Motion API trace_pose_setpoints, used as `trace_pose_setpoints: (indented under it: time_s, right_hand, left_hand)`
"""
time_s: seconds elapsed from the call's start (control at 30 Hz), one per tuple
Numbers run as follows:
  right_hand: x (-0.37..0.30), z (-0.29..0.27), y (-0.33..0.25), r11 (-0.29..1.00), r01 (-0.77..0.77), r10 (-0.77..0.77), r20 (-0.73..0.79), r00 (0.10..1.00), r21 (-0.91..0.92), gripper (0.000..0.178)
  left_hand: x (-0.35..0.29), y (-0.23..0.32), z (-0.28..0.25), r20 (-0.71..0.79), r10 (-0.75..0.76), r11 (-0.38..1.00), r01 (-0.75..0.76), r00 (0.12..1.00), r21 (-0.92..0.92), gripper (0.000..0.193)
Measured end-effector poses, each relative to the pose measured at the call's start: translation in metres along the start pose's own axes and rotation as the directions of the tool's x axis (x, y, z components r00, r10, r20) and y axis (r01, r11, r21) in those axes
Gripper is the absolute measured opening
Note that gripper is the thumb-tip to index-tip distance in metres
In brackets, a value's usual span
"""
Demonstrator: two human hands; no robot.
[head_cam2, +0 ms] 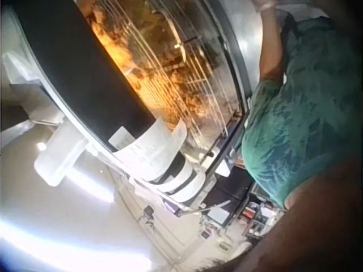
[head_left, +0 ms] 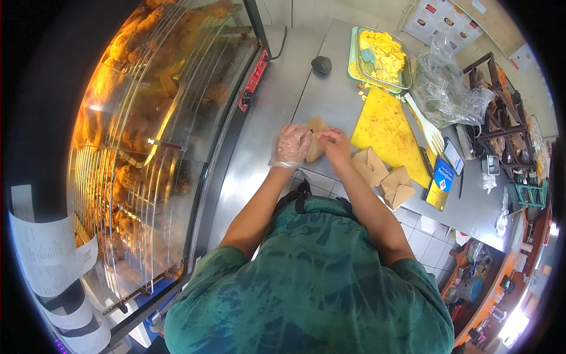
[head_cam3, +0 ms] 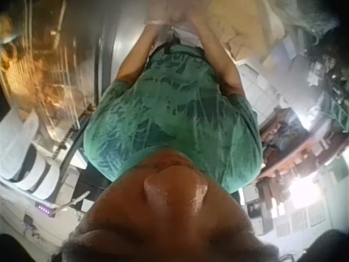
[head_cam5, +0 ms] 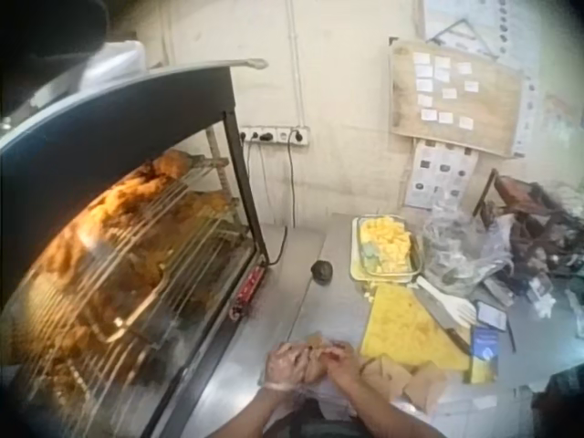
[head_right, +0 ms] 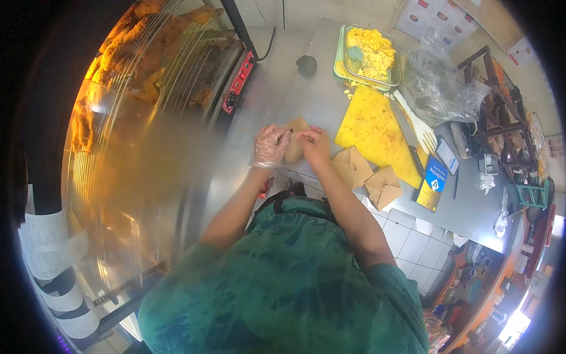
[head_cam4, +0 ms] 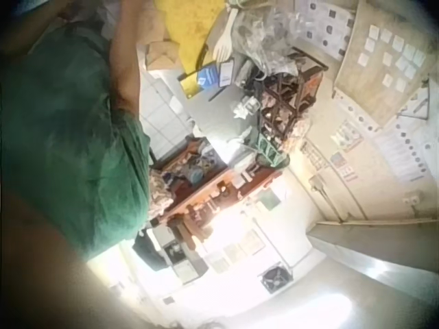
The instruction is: The person assembles food orders by placing shredded chicken and scrambled eggs into paper containers, adding sauce packets, and folding the containers for takeaway. The person handles multiple containers sequentially and attaches a receipt to the final package.
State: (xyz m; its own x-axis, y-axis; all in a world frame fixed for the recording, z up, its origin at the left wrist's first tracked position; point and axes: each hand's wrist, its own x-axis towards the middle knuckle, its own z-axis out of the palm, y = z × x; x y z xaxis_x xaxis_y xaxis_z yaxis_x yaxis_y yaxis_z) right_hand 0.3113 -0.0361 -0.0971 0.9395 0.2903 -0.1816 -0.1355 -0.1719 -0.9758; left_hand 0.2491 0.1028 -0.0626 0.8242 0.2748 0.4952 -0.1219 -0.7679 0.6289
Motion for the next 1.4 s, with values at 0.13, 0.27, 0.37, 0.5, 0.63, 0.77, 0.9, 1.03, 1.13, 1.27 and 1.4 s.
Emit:
trace_pose_setpoints:
  time_s: [0.13, 0.27, 0.37, 0.5, 0.63, 0.77, 0.9, 1.03, 1.13, 1.27, 1.4]
  right_hand:
    - [-0.003, 0.007, -0.003, 0.998, 0.036, -0.038, -0.030, 0.999, -0.052, 0.017]
    - [-0.004, 0.009, -0.007, 0.994, 0.047, -0.052, -0.049, 0.997, -0.094, 0.017]
    - [-0.002, 0.009, -0.003, 0.996, 0.049, -0.053, -0.060, 0.997, -0.075, 0.018]
    - [-0.003, 0.009, -0.005, 0.996, 0.033, -0.036, -0.036, 0.999, -0.088, 0.018]
    - [-0.003, 0.009, -0.003, 0.991, 0.058, -0.063, -0.040, 0.997, -0.117, 0.018]
    - [-0.001, 0.011, 0.004, 0.981, 0.071, -0.084, -0.064, 0.994, -0.181, 0.017]
    - [0.003, 0.013, 0.009, 0.979, 0.102, -0.114, -0.061, 0.992, -0.174, 0.015]
    - [0.005, 0.019, 0.010, 0.983, 0.068, -0.088, -0.111, 0.990, -0.173, 0.016]
    - [0.005, 0.022, 0.009, 0.983, 0.035, -0.061, -0.140, 0.988, -0.177, 0.017]
    - [0.006, 0.026, 0.011, 0.987, 0.027, -0.054, -0.172, 0.984, -0.158, 0.018]
    - [0.002, 0.027, 0.012, 0.983, 0.082, -0.113, -0.186, 0.976, -0.166, 0.018]
  left_hand:
    - [-0.008, 0.002, 0.000, 0.018, -0.007, 0.999, 0.008, 1.000, -0.037, 0.007]
    - [-0.010, 0.002, 0.003, 0.008, -0.020, 1.000, 0.020, 1.000, -0.024, 0.009]
    - [-0.005, 0.002, -0.001, 0.073, -0.027, 1.000, 0.028, 0.997, -0.011, 0.011]
    - [-0.006, -0.002, -0.005, 0.083, -0.130, 0.990, 0.135, 0.988, -0.048, 0.013]
    - [0.001, -0.004, -0.009, 0.174, -0.050, 0.989, 0.072, 0.983, -0.127, 0.014]
    - [0.007, 0.003, -0.011, 0.219, 0.047, 0.999, -0.049, 0.975, 0.004, 0.011]
    - [0.008, -0.002, -0.003, 0.201, 0.106, 0.985, -0.130, 0.974, 0.109, 0.009]
    - [0.005, -0.006, 0.007, 0.142, 0.079, 0.990, -0.093, 0.987, 0.101, 0.011]
    - [0.000, -0.008, 0.012, 0.099, 0.077, 0.985, -0.091, 0.992, 0.144, 0.012]
    - [-0.007, 0.001, 0.012, -0.027, 0.137, 0.974, -0.129, 0.990, 0.184, 0.010]
    - [-0.003, 0.000, 0.003, 0.109, -0.041, 0.999, 0.039, 0.993, 0.013, 0.012]
